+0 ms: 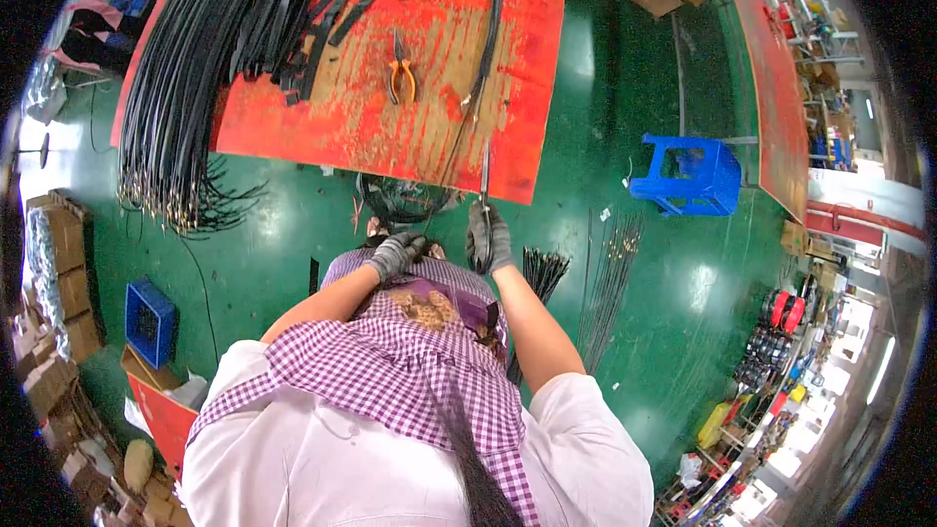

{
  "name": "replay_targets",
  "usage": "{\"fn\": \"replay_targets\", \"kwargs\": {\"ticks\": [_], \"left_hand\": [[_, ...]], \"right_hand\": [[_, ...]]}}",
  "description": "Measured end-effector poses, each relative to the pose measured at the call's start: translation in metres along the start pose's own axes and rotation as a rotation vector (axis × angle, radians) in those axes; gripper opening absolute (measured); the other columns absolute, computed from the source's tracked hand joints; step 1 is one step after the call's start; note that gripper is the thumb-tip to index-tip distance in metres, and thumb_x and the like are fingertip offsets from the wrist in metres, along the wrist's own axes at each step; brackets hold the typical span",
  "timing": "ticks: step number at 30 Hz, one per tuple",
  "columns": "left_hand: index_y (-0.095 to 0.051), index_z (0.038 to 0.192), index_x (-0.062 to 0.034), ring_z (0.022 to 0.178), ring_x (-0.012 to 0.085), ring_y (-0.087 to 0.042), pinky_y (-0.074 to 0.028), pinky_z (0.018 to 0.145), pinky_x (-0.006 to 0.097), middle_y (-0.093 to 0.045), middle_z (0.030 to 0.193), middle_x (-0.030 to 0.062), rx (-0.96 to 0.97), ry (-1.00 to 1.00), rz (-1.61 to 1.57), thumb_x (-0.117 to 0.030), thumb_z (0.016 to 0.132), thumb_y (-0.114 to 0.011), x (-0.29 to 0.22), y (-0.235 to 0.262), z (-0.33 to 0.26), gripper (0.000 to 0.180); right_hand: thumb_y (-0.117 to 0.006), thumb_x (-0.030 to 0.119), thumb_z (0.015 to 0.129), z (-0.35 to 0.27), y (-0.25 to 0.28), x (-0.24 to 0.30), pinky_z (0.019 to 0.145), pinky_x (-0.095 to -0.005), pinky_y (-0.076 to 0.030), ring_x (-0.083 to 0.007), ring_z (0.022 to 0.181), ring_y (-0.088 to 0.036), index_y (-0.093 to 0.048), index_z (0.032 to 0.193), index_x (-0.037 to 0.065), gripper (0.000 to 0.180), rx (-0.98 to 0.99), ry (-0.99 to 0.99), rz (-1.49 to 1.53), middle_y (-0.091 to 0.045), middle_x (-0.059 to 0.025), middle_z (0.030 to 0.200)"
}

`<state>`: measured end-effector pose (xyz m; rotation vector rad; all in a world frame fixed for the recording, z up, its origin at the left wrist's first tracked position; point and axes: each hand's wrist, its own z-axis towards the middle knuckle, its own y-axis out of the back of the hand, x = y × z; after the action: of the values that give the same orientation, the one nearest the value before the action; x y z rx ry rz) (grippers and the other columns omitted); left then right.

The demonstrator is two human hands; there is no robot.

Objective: The person strips the outer insulation from black cables using pliers and cuts them to length with scissors. They then gather the processed cables and place them on the floor.

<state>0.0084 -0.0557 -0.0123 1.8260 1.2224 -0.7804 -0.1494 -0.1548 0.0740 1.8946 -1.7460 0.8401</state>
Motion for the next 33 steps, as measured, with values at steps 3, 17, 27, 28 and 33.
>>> {"fn": "replay_targets", "kwargs": {"ticks": [3,17,27,28,33], "left_hand": [[-0.053,0.096,-0.0061,0.083,0.0264,-0.053,-0.04,0.071,0.031,-0.056,0.089,0.015,-0.108,0.128,-0.37,-0.028,0.079,-0.044,0.03,-0.028,0.002,0.029],[-0.052,0.093,-0.0061,0.073,0.0111,-0.049,-0.039,0.068,0.022,-0.053,0.08,0.0009,-0.263,0.21,-0.507,-0.012,0.079,-0.047,0.0,-0.047,-0.008,0.016],[-0.054,0.092,-0.0062,0.063,0.0109,-0.05,-0.041,0.061,0.021,-0.053,0.07,0.0013,-0.296,0.167,-0.523,-0.014,0.078,-0.05,0.004,-0.047,-0.002,0.017],[-0.053,0.093,-0.006,0.061,0.0104,-0.05,-0.041,0.058,0.021,-0.053,0.068,0.0014,-0.282,0.211,-0.616,-0.014,0.079,-0.049,0.0,-0.043,-0.002,0.017],[-0.052,0.095,-0.0049,0.05,0.0085,-0.047,-0.038,0.045,0.022,-0.05,0.061,0.0014,-0.313,0.211,-0.826,-0.013,0.08,-0.047,-0.019,-0.033,0.004,0.017]], "right_hand": [[-0.05,0.038,0.076,0.008,-0.01,0.012,0.032,-0.0243,-0.033,-0.0105,0.034,-0.04,-0.042,0.076,0.013,0.027,0.093,0.025,-0.218,-0.042,0.0007,0.047],[-0.04,0.045,0.078,0.114,-0.026,0.01,0.042,-0.0317,-0.037,-0.0176,0.044,-0.048,-0.046,0.066,0.007,0.04,0.195,0.266,-0.482,-0.048,-0.0056,0.048],[-0.037,0.049,0.078,0.096,-0.04,0.026,0.044,-0.0298,-0.037,-0.0161,0.044,-0.048,-0.049,0.063,0.006,0.046,0.191,0.309,-0.661,-0.048,-0.0055,0.048],[-0.037,0.05,0.078,0.099,-0.038,0.025,0.044,-0.0308,-0.039,-0.0173,0.044,-0.049,-0.048,0.062,0.006,0.048,0.193,0.321,-0.672,-0.048,-0.0065,0.047],[-0.042,0.049,0.075,0.101,-0.034,0.024,0.041,-0.0287,-0.038,-0.0154,0.042,-0.048,-0.048,0.061,0.008,0.044,0.17,0.211,-0.546,-0.048,-0.0041,0.047]]}}
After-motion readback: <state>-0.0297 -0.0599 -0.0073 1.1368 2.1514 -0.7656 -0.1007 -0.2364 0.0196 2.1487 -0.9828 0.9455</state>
